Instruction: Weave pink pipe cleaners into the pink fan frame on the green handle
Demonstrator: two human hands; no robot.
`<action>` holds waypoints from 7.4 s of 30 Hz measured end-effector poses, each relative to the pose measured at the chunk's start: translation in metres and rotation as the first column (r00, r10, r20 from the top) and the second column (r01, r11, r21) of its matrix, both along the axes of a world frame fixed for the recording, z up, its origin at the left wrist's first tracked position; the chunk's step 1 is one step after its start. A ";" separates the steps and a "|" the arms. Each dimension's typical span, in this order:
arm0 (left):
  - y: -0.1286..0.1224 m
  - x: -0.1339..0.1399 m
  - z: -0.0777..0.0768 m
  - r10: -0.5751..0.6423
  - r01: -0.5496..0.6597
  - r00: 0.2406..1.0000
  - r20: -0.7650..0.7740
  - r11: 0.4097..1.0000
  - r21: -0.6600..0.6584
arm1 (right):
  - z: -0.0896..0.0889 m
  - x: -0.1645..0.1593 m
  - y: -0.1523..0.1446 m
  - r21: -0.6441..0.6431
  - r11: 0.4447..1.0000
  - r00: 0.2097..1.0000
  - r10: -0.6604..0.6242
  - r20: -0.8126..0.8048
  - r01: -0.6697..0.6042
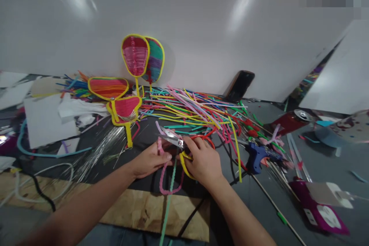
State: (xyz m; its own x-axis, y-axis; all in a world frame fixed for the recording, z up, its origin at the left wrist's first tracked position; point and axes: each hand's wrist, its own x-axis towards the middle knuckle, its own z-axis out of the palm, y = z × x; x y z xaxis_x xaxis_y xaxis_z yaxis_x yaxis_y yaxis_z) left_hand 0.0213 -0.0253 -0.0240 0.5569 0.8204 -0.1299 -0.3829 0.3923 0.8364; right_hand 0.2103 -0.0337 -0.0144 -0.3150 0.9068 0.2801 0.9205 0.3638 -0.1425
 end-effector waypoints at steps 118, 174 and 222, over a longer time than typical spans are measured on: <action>0.041 -0.051 0.017 0.316 -0.349 0.934 -0.168 0.908 -0.233 | -0.011 0.025 0.017 -0.531 0.724 0.147 -0.525 -0.838 -0.441; 0.046 -0.045 -0.011 0.248 -0.246 0.842 -0.480 0.967 0.068 | 0.019 0.049 0.116 -0.093 0.970 0.972 -0.218 0.086 0.225; -0.126 -0.042 -0.012 0.726 0.573 0.124 -0.677 0.504 0.646 | 0.001 0.107 -0.072 -0.254 0.919 0.918 -0.351 -0.184 0.301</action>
State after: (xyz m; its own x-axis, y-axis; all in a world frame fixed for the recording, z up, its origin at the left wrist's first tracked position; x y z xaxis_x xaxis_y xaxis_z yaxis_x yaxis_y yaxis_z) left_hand -0.0212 -0.1516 -0.0356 0.4339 0.8787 0.1991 0.8550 -0.4712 0.2168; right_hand 0.3175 -0.1053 -0.0129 0.0557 0.9941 0.0934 0.9178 -0.0141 -0.3967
